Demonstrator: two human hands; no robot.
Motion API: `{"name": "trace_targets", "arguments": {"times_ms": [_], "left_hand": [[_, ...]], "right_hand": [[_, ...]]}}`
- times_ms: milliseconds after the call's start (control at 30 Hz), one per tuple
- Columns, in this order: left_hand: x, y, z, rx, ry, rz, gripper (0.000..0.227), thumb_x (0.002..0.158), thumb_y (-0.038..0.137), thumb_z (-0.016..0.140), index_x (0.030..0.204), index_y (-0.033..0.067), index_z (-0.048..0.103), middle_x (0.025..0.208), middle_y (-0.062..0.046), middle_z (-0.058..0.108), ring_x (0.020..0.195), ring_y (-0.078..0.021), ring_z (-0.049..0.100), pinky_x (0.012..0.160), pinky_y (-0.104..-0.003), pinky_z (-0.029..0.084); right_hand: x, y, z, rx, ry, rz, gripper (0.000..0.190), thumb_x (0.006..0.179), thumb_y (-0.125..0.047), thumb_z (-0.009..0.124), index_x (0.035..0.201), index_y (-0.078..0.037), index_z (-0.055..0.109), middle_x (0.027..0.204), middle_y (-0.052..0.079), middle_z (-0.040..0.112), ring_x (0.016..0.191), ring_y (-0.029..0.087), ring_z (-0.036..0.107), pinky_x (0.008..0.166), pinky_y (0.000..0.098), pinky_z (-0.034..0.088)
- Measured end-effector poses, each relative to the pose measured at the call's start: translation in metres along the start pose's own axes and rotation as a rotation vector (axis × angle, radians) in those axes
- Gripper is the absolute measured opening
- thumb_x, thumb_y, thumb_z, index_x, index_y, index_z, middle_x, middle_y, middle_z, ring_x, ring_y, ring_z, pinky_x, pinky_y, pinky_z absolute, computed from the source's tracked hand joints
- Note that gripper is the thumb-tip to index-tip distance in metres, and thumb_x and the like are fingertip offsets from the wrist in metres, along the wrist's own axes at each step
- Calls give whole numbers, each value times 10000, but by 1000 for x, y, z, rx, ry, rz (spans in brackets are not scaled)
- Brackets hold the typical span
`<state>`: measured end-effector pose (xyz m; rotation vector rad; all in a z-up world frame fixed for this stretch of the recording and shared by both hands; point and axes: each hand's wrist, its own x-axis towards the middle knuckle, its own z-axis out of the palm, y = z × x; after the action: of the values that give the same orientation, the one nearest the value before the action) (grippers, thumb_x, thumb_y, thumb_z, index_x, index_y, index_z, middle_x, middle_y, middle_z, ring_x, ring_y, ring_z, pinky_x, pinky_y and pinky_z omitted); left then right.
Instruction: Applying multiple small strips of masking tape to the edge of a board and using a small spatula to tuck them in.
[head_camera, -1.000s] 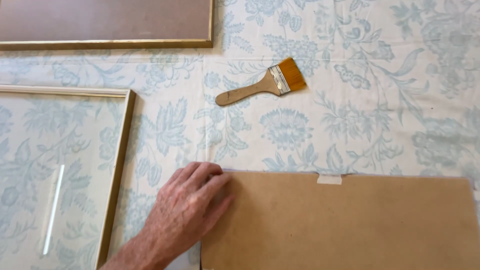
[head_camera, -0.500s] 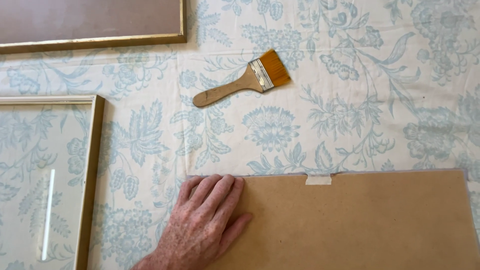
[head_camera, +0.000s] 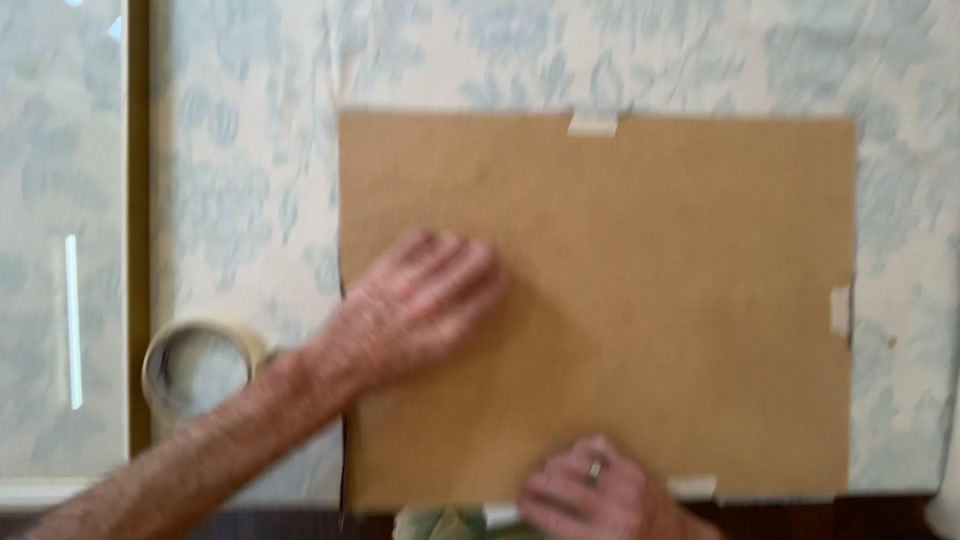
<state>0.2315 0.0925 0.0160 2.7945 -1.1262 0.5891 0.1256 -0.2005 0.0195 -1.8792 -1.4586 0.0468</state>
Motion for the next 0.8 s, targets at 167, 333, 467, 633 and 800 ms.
{"name": "trace_targets", "arguments": {"times_ms": [167, 333, 467, 633, 800], "left_hand": [[-48, 103, -55, -421, -49, -40, 63, 963, 32, 569, 903, 35, 589, 812, -72, 492, 698, -249, 458, 596, -384, 363], [-85, 159, -65, -314, 110, -170, 296, 1039, 288, 661, 1092, -3, 671, 1113, -150, 664, 1005, -320, 640, 996, -500, 526], [-94, 190, -27, -191, 423, -300, 225, 1051, 127, 545, 989, 38, 742, 1012, -152, 680, 948, -343, 707, 953, -516, 590], [-96, 189, -22, -148, 569, -304, 230, 1034, 55, 552, 960, 42, 769, 994, -127, 740, 936, -308, 731, 949, -547, 580], [-95, 189, -22, -168, 580, -321, 232, 1027, 69, 563, 941, 46, 777, 994, -116, 745, 927, -293, 733, 935, -531, 590]], "right_hand": [[11, 2, -3, -107, 2, 17, 159, 1019, -64, 586, 1122, 0, 690, 1113, 135, 691, 977, 303, 678, 821, 457, 505], [5, -12, 12, -294, 152, 25, 101, 978, -98, 721, 1057, -36, 727, 1121, 99, 711, 977, 262, 628, 841, 433, 499], [-3, -5, 33, -306, 342, -31, 28, 877, -76, 791, 901, -90, 794, 975, 91, 760, 822, 274, 702, 796, 434, 557], [2, -6, 37, -344, 435, -68, 44, 891, -54, 795, 858, -84, 794, 949, 87, 770, 798, 247, 701, 796, 412, 559], [7, -11, 37, -362, 453, -57, 46, 900, -59, 788, 855, -68, 789, 935, 94, 769, 787, 256, 699, 784, 409, 570]]}}
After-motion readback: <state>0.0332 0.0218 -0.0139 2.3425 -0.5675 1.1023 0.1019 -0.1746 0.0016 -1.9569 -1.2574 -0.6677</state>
